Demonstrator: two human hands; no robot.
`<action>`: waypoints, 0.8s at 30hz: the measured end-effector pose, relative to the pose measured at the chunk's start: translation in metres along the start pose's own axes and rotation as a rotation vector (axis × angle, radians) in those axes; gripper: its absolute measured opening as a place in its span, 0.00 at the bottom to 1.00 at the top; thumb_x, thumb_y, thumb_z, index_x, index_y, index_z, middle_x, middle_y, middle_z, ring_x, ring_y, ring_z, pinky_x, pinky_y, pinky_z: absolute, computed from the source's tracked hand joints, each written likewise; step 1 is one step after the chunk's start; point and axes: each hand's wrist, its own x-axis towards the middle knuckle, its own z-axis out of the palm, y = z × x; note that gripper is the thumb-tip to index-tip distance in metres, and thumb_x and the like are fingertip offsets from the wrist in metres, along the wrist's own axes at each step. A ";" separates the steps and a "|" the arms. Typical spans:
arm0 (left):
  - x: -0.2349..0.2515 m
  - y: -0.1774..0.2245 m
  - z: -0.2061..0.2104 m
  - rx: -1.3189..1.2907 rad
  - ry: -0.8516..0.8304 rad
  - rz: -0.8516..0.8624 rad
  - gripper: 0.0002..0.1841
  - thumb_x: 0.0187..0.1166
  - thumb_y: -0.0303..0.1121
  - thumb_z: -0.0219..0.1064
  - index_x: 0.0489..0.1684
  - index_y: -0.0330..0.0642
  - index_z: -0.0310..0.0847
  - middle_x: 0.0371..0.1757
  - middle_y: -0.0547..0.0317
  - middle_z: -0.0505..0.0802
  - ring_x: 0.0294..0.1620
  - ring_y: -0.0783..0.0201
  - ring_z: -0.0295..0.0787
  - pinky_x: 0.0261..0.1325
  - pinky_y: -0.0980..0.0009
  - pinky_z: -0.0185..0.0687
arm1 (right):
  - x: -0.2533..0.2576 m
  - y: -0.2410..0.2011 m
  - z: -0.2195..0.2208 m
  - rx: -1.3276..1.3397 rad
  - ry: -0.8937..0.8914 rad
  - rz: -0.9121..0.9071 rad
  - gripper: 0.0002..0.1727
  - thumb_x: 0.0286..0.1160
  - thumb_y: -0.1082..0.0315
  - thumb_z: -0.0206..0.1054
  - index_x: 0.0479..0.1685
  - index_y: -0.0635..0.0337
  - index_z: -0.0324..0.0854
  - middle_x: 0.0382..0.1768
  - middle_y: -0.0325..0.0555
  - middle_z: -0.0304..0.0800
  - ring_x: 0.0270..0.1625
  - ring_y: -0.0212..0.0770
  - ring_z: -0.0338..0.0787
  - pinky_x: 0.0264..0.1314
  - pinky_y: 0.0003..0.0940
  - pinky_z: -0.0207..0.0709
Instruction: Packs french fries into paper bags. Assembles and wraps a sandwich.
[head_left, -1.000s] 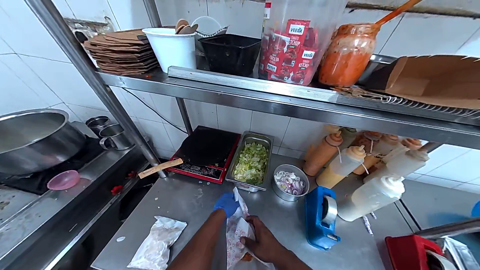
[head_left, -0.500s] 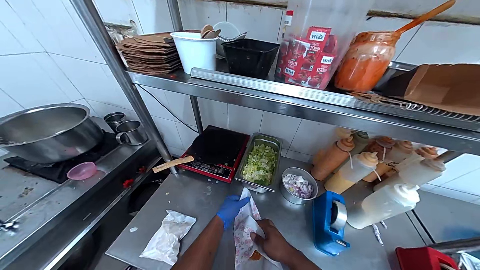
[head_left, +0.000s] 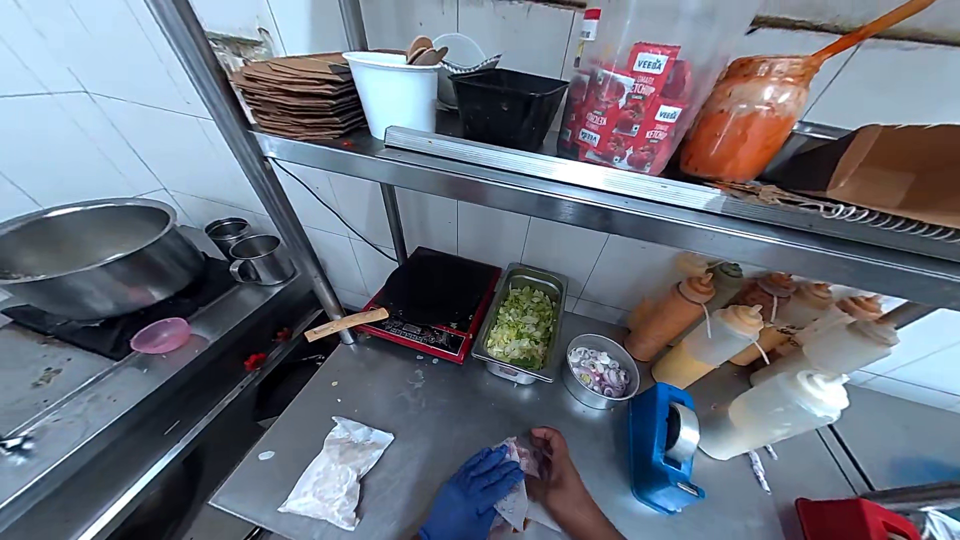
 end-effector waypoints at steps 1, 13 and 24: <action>-0.002 0.001 -0.001 -0.009 -0.023 -0.023 0.26 0.79 0.23 0.56 0.76 0.51 0.82 0.77 0.59 0.87 0.85 0.57 0.74 0.90 0.59 0.62 | -0.005 -0.009 -0.005 0.080 0.004 0.109 0.45 0.57 0.72 0.76 0.82 0.66 0.61 0.77 0.60 0.72 0.75 0.46 0.79 0.72 0.40 0.81; 0.031 0.005 -0.063 -0.331 -0.230 -0.709 0.41 0.77 0.37 0.73 0.92 0.42 0.56 0.71 0.54 0.89 0.72 0.62 0.86 0.79 0.58 0.80 | 0.057 -0.072 0.014 -0.836 -0.688 0.168 0.49 0.60 0.52 0.85 0.87 0.51 0.67 0.81 0.59 0.75 0.85 0.66 0.68 0.82 0.79 0.53; 0.052 0.119 -0.065 -0.434 0.070 -1.483 0.40 0.72 0.34 0.78 0.82 0.26 0.61 0.64 0.40 0.83 0.61 0.54 0.82 0.67 0.60 0.79 | -0.051 -0.012 0.038 -0.563 0.516 0.099 0.52 0.51 0.40 0.84 0.73 0.71 0.76 0.70 0.80 0.74 0.73 0.82 0.74 0.65 0.80 0.69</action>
